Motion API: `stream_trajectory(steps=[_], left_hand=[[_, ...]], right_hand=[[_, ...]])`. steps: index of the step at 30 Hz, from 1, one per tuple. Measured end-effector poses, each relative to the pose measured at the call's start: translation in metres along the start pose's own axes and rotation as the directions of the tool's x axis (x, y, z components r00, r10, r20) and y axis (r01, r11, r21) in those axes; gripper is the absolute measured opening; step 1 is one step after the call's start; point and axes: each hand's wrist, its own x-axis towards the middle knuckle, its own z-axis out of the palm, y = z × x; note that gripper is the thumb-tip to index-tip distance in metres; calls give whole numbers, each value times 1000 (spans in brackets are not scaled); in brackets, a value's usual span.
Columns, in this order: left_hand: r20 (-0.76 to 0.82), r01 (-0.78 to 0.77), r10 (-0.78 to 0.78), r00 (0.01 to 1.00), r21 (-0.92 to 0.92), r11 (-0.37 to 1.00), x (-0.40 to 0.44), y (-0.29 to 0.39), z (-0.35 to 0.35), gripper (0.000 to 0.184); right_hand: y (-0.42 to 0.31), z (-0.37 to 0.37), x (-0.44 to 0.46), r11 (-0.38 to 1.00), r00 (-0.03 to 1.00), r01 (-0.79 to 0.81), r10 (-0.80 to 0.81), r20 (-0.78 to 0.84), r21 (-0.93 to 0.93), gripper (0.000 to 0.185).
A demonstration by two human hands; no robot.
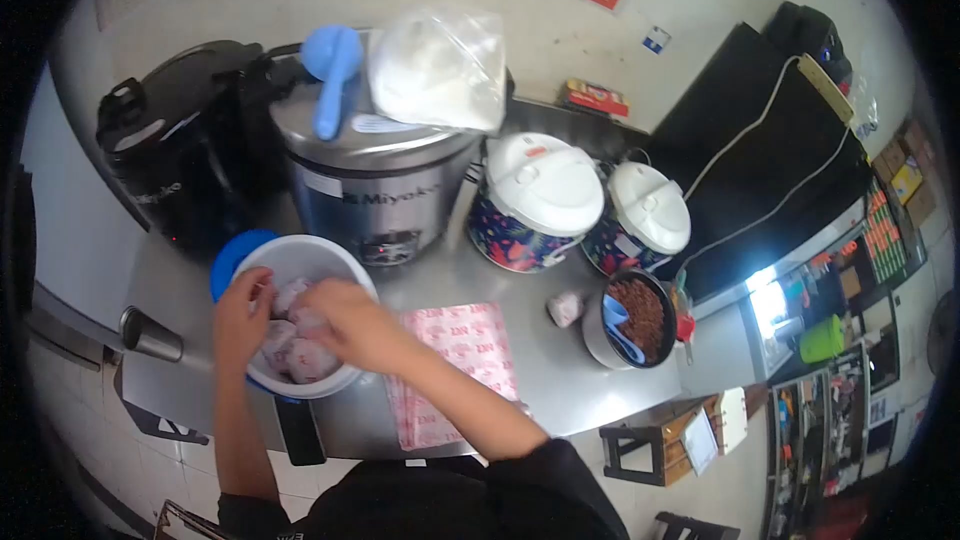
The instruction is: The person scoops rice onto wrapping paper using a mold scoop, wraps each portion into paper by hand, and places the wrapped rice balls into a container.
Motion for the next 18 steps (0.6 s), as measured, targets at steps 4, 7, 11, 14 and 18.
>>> stream_trajectory(steps=[4,7,11,14,18], left_hand=[[-7,19,-19,1000,-2,1000,1,9,0,20],[38,28,-29,999,36,999,3,11,0,21],[-43,-1,-1,999,-56,998,2,8,4,21],[-5,29,-28,1000,15,999,0,12,5,21],[-22,35,-34,999,80,996,-2,5,1,22]], right_hand=[[29,-63,-168,775,781,-605,531,-328,-186,51],[55,-21,-301,441,456,-763,886,90,-473,89],[67,-9,-321,446,540,-832,786,-299,-329,84],[146,-59,-316,366,452,-887,561,-694,-281,73],[219,-98,-263,-98,-67,-995,744,-665,-9,81]])
